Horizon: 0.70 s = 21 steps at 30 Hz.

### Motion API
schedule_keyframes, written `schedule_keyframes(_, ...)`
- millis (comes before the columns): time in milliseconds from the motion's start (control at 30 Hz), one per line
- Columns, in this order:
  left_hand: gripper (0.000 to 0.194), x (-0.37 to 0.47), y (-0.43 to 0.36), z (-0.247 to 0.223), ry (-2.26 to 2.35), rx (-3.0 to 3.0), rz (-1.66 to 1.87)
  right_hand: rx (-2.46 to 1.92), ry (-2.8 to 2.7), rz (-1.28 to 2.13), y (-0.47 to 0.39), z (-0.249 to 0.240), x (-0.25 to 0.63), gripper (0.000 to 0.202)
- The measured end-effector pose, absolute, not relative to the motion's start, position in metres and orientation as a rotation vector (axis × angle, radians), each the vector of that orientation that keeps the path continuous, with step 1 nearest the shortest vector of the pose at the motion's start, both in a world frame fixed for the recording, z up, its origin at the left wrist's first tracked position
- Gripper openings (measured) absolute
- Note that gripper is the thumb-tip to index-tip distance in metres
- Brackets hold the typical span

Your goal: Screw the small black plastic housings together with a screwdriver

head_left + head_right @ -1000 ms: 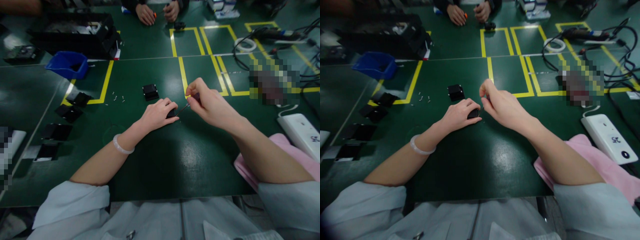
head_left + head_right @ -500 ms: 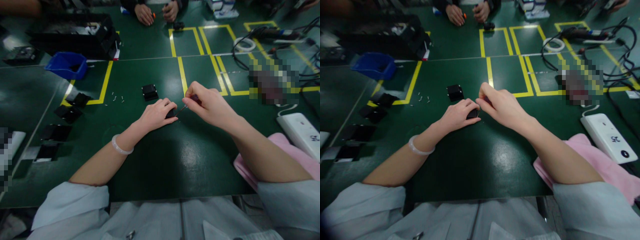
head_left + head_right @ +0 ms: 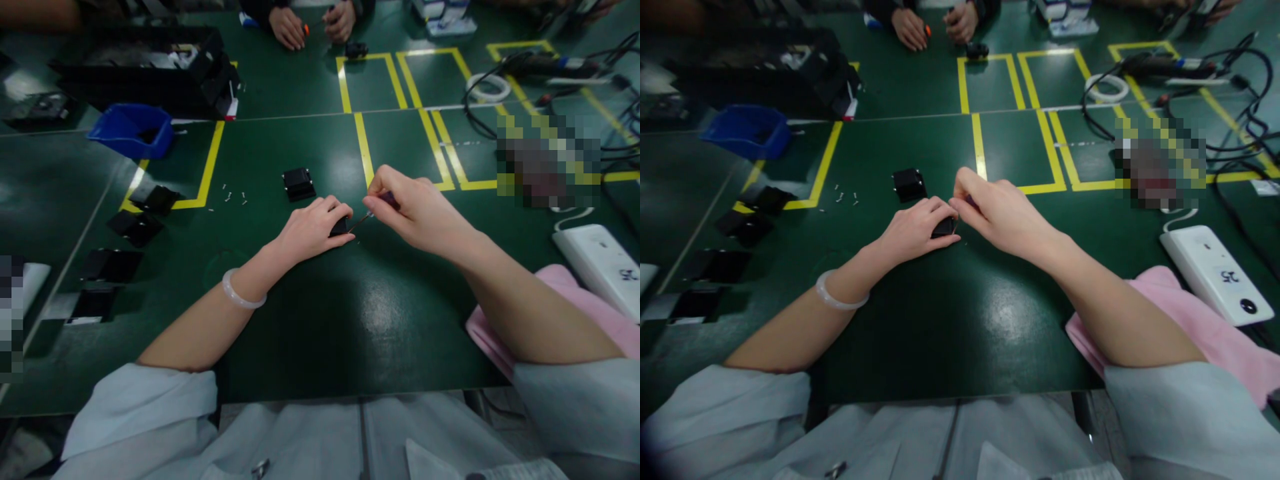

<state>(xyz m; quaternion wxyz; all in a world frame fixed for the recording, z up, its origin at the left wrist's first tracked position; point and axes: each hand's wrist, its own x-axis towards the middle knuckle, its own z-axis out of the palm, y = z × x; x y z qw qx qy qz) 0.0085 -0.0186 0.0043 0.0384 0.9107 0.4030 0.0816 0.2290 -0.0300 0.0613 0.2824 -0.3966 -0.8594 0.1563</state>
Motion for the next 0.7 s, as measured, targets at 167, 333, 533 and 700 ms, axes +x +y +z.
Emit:
schedule_keyframes(167, 0.035, 0.0080, -0.0186, 0.0039, 1.240, 2.790, 0.247, -1.094, -2.308, 0.429, -0.0304, 0.0635, 0.2305, 0.003)
schedule_keyframes(333, 0.035, 0.0081, -0.0185, 0.0038, 1.246, 2.778, 0.232, -1.116, -2.305, 0.381, -0.0295, 0.0630, 0.2297, 0.014)
schedule_keyframes(533, 0.035, 0.0086, -0.0192, 0.0043, 1.249, 2.777, 0.221, -1.147, -2.309, 0.391, -0.0289, 0.0604, 0.2305, 0.013)
schedule_keyframes(700, 0.036, 0.0078, -0.0189, 0.0026, 1.239, 2.794, 0.250, -1.191, -2.292, 0.351, -0.0313, 0.0589, 0.2282, 0.010)
